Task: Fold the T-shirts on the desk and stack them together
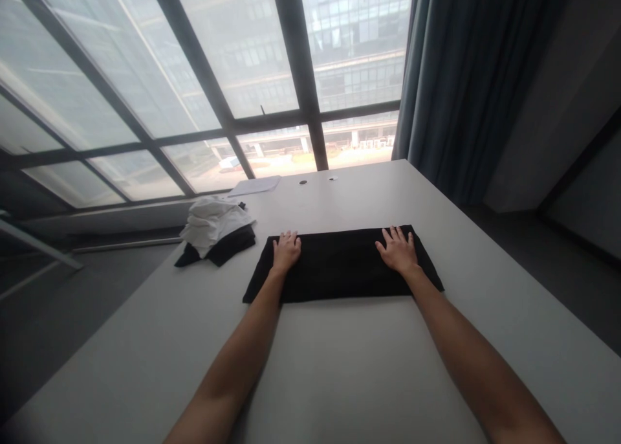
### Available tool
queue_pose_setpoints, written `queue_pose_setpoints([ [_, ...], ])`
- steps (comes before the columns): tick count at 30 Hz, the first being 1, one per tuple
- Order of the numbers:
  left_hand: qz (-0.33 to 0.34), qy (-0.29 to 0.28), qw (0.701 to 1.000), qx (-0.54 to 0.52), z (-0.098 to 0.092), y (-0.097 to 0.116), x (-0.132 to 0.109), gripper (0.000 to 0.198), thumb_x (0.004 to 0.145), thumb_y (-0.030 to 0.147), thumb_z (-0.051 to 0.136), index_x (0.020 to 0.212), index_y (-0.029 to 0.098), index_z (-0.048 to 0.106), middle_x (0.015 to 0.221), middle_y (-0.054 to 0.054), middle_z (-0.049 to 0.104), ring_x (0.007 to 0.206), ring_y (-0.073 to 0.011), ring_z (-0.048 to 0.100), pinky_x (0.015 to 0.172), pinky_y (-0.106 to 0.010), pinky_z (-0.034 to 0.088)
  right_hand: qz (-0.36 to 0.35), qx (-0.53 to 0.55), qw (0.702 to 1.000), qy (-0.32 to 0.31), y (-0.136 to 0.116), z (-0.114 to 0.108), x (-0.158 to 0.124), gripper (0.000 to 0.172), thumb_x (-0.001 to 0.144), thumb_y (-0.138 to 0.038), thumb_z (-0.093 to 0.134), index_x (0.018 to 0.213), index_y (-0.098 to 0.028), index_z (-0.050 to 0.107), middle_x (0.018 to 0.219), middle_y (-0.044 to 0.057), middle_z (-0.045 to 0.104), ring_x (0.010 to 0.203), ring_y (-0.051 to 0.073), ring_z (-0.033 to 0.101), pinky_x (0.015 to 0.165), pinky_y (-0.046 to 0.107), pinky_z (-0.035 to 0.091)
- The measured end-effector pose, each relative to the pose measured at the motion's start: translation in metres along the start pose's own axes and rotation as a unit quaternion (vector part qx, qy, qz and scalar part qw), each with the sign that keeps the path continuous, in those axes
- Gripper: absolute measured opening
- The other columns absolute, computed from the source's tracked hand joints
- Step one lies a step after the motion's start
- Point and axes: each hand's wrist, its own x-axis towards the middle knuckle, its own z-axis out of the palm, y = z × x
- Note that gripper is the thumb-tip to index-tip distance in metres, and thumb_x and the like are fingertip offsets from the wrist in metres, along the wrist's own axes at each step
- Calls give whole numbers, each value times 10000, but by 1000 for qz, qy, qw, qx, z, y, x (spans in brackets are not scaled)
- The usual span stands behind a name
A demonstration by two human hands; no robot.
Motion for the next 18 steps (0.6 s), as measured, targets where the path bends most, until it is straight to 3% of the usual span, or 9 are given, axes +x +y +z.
queue_pose_setpoints([
  [3,-19,-9,1000,20,2,-15,-2,493,1033,332,371,1477,167,507,1588,-128,414,1499,-307,311,1223,-539,217,2,2,1000,3,0,0,0,646,1021,-526,313,1547,-165,413,1636,141,318,1528,295,225,1214,577,137],
  [5,-20,-4,1000,22,2,-10,-3,503,1034,339,361,1480,154,500,1592,-145,402,1502,-322,300,1216,-559,222,1,6,1000,8,-1,-4,0,633,1024,-514,321,1534,-157,432,1626,147,338,1518,300,252,1210,580,152],
  [8,19,6,1000,23,1,18,-10,518,1039,359,352,1491,143,485,1599,-154,388,1510,-323,281,1215,-558,230,0,16,998,56,-10,-16,-6,588,1037,-448,307,1489,-118,490,1594,174,390,1503,299,290,1211,580,148],
  [12,145,5,989,13,10,68,-40,518,1055,382,327,1519,191,454,1607,-106,388,1512,-297,284,1224,-545,227,-47,33,988,143,-43,-28,-28,540,1042,-348,292,1456,-87,521,1588,172,401,1511,274,271,1235,519,108],
  [15,204,-17,979,20,25,92,-66,499,1057,353,328,1524,227,452,1622,-72,368,1520,-285,267,1230,-543,213,-91,50,991,79,-70,-22,-47,543,1032,-353,339,1505,-117,466,1613,154,362,1522,273,249,1229,513,143],
  [18,208,-42,977,26,31,99,-78,493,1055,329,338,1520,216,459,1618,-80,374,1515,-287,280,1228,-534,224,-103,62,993,-3,-83,-13,-55,547,1016,-357,387,1508,-129,461,1620,156,347,1517,285,264,1216,534,177],
])
